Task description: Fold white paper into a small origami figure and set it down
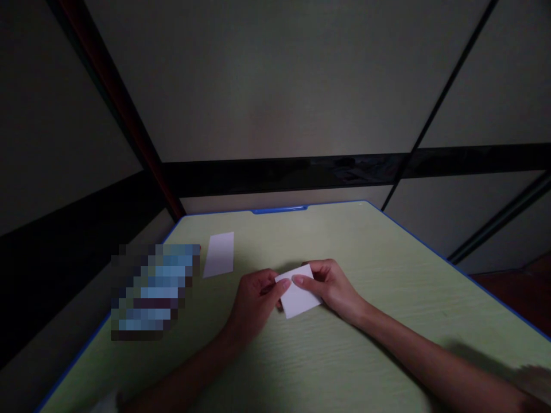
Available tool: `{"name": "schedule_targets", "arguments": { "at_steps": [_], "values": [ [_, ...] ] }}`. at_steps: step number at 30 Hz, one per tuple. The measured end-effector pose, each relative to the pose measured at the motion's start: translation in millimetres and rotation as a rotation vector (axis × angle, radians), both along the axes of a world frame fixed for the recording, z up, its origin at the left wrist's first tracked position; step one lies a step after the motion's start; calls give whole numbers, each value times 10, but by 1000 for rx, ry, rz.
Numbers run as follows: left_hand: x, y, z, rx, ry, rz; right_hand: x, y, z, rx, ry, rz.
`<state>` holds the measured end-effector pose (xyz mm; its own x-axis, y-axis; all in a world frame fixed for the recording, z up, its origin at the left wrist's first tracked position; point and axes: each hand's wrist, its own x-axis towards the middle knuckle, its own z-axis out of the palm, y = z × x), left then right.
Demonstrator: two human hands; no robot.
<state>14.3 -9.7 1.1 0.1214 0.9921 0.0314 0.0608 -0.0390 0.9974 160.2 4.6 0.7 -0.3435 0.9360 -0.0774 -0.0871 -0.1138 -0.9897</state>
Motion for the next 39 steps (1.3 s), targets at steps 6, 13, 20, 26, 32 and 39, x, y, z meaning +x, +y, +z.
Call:
{"name": "schedule_targets", "arguments": {
  "at_steps": [6,13,20,26,32,39],
  "values": [
    [-37,23,35,34,-52,140,9,-1,8,171,99,-57],
    [-80,94,-34,6,-96,216,148,72,-17,433,25,101],
    [-29,48,27,18,10,194,146,90,0,495,-12,120],
    [11,-5,47,-38,-54,120,55,74,-6,291,114,-45],
    [0,2,18,-37,-115,106,7,57,-14,136,88,-198],
    [-4,11,4,-40,-82,44,-11,34,-18,100,58,-258]
  ]
}}
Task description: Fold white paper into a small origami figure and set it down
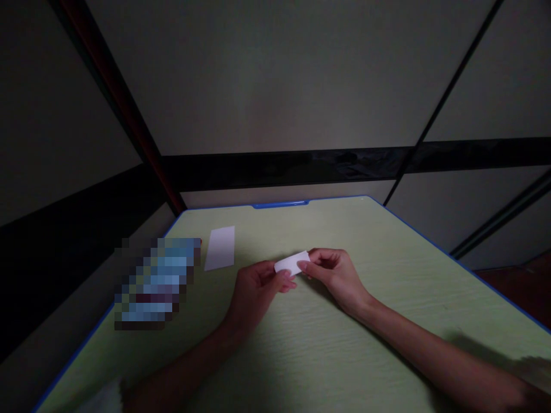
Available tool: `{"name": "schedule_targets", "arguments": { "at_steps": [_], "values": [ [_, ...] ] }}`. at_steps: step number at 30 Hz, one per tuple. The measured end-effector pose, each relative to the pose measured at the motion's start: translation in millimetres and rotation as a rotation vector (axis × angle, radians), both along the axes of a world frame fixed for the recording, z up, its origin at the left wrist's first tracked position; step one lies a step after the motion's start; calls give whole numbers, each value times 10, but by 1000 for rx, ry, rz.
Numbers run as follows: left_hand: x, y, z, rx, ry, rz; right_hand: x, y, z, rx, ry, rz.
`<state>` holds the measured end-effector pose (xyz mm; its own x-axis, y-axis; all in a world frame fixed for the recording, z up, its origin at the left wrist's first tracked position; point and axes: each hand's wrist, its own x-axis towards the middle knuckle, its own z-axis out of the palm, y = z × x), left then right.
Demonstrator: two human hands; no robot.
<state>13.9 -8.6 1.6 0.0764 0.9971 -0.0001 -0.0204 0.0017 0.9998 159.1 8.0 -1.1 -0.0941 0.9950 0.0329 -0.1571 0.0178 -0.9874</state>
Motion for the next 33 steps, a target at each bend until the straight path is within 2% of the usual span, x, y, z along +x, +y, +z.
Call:
{"name": "schedule_targets", "arguments": {
  "at_steps": [28,33],
  "values": [
    [17,-5,53,-38,51,45,-18,-35,19,13,-69,-15],
    [0,-2,25,-22,48,26,-11,-31,10,11,-68,-7]
  ]
}}
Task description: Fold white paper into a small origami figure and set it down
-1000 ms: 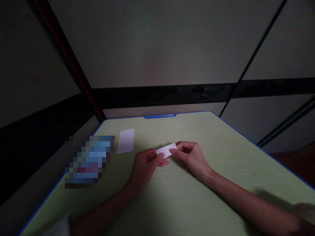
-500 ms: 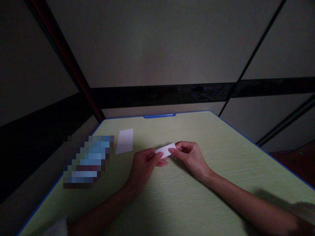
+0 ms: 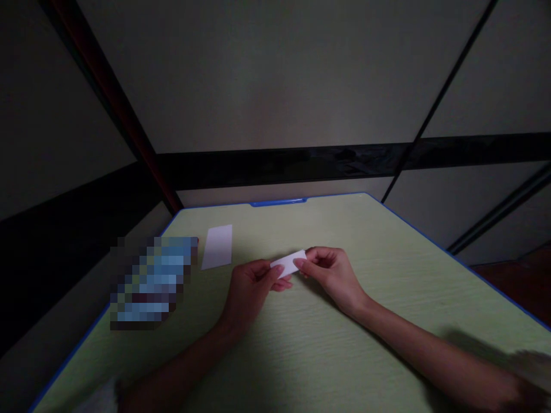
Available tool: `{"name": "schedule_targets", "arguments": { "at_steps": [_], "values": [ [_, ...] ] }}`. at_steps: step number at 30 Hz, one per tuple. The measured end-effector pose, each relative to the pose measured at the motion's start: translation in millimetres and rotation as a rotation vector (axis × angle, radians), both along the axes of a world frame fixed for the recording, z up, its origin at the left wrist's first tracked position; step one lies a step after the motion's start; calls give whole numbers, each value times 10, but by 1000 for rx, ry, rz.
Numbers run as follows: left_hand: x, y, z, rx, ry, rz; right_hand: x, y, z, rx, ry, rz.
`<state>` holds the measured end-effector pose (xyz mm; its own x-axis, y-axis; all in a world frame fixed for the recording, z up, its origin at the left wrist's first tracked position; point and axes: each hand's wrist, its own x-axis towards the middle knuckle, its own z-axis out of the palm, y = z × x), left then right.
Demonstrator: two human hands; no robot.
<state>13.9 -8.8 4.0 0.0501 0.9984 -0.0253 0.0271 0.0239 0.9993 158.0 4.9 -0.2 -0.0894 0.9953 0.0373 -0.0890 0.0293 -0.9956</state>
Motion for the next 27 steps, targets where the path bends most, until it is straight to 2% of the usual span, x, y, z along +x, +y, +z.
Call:
{"name": "schedule_targets", "arguments": {
  "at_steps": [6,12,15,20,23,27],
  "values": [
    [-15,-1,-21,6,-9,-10,-15,5,-17,16,75,-20],
    [3,-5,10,-5,7,-30,-45,-3,6,32,256,-33],
    [9,-21,16,-6,41,-87,-46,-12,1,76,285,-35],
    [3,-61,9,-51,78,-271,-34,-24,-3,119,280,23],
    [-5,-70,1,-70,76,-314,-30,-20,-2,90,290,62],
    [-12,-61,-8,-52,48,-276,-42,-11,-16,-33,285,143]
  ]
}}
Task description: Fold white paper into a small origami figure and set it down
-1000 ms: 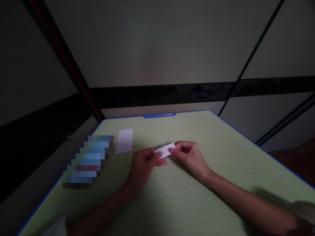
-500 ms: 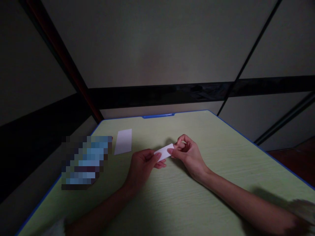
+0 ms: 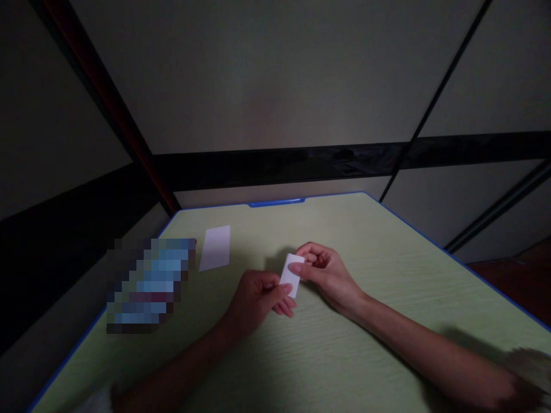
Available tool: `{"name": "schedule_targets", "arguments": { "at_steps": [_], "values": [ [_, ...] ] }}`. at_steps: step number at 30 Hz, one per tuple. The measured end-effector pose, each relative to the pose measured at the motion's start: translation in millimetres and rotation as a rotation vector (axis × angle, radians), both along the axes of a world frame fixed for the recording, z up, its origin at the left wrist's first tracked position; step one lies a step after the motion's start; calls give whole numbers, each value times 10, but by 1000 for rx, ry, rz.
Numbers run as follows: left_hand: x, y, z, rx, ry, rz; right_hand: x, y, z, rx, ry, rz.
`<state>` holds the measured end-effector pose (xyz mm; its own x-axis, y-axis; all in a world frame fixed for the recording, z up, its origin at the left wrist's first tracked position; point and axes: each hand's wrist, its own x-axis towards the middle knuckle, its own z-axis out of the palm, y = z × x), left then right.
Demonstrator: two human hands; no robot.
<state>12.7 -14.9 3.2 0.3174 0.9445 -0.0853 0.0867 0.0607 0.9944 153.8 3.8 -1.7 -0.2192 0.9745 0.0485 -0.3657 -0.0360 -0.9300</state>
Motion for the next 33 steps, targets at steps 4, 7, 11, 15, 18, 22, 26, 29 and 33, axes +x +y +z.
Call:
{"name": "schedule_targets", "arguments": {
  "at_steps": [4,7,11,15,18,22,26,29,33],
  "values": [
    [10,20,-1,-16,-9,23,-20,0,-21,-73,-46,14],
    [22,29,4,-35,-5,20,-26,-3,-31,-78,-60,-47],
    [29,29,10,-26,0,1,-29,-16,-39,-63,-41,-65],
    [25,23,3,-29,-8,-14,-23,-29,-41,-18,-38,-69],
    [19,23,-7,-33,-19,-30,-11,-21,-32,40,-85,-65],
    [10,26,-13,-14,-44,4,-8,-9,-22,143,-197,-20],
    [6,22,-13,-10,-60,16,-34,-35,-38,146,-222,102],
    [6,17,-6,-4,-60,-55,-47,-64,-48,127,-174,213],
    [9,35,7,53,-91,-49,-38,-80,-51,163,-150,343]
  ]
}}
